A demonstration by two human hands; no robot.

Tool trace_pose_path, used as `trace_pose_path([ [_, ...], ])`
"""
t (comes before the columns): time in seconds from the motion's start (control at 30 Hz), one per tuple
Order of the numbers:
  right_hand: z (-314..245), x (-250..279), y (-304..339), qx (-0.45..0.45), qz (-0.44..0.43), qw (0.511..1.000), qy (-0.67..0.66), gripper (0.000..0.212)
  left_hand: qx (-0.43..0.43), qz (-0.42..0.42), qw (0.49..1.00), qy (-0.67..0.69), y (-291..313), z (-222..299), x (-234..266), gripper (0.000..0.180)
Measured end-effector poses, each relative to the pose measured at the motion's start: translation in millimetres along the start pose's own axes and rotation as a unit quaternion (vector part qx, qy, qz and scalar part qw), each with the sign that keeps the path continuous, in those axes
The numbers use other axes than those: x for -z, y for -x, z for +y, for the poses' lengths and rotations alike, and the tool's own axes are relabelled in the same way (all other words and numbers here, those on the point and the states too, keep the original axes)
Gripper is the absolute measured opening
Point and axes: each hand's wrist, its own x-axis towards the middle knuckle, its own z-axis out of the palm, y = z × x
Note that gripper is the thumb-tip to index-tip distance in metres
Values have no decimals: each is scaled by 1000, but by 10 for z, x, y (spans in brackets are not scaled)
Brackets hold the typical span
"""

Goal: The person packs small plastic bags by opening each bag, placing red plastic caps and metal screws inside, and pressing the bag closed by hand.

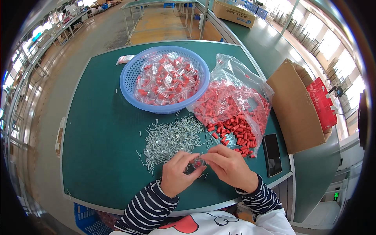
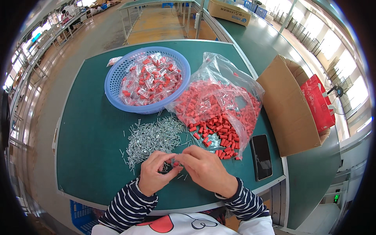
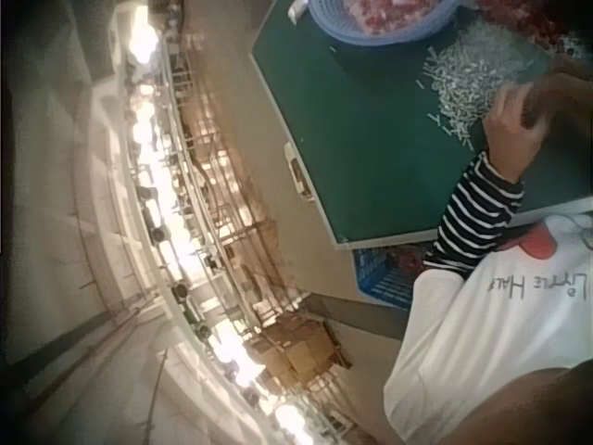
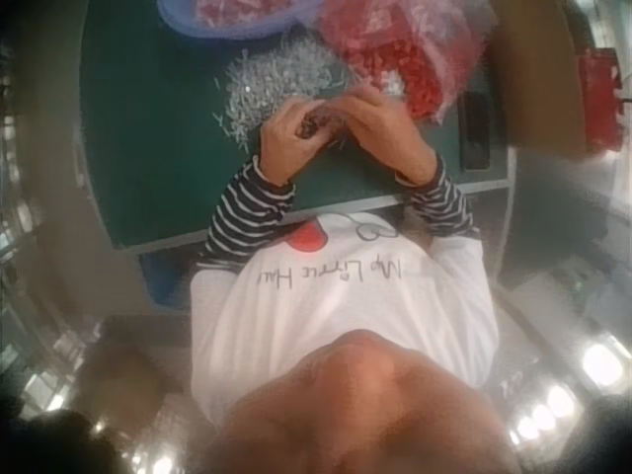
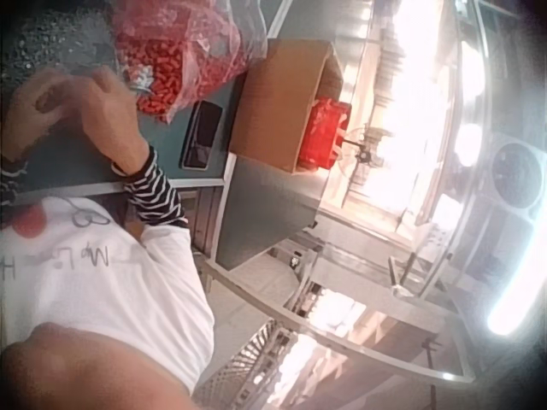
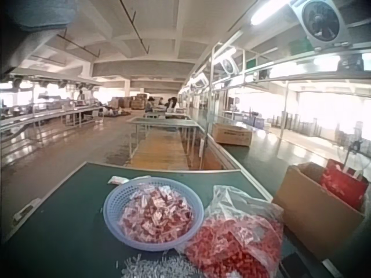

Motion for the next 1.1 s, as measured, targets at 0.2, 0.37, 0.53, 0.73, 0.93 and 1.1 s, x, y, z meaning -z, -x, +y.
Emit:
trace_pose_path([
  [0.2,95,-77,8,-80,-14,993,-83,24,32,11,999,18,30,-50,3,33],
  [0.37,186,-210,43,-126,-23,966,-225,20,120,-20,990,67,43,-60,0,21],
  [0.53,217,-183,15,-111,5,961,-255,14,129,-9,970,205,43,-110,44,11],
  [0.73,200,-142,7,-107,29,952,-285,11,82,-26,980,177,-16,-13,117,13],
  [0.93,199,-92,28,-82,37,919,-383,9,75,23,962,262,34,-93,54,25],
  [1.1,314,-59,-29,-89,62,956,-273,9,74,11,966,246,23,-60,106,32],
])
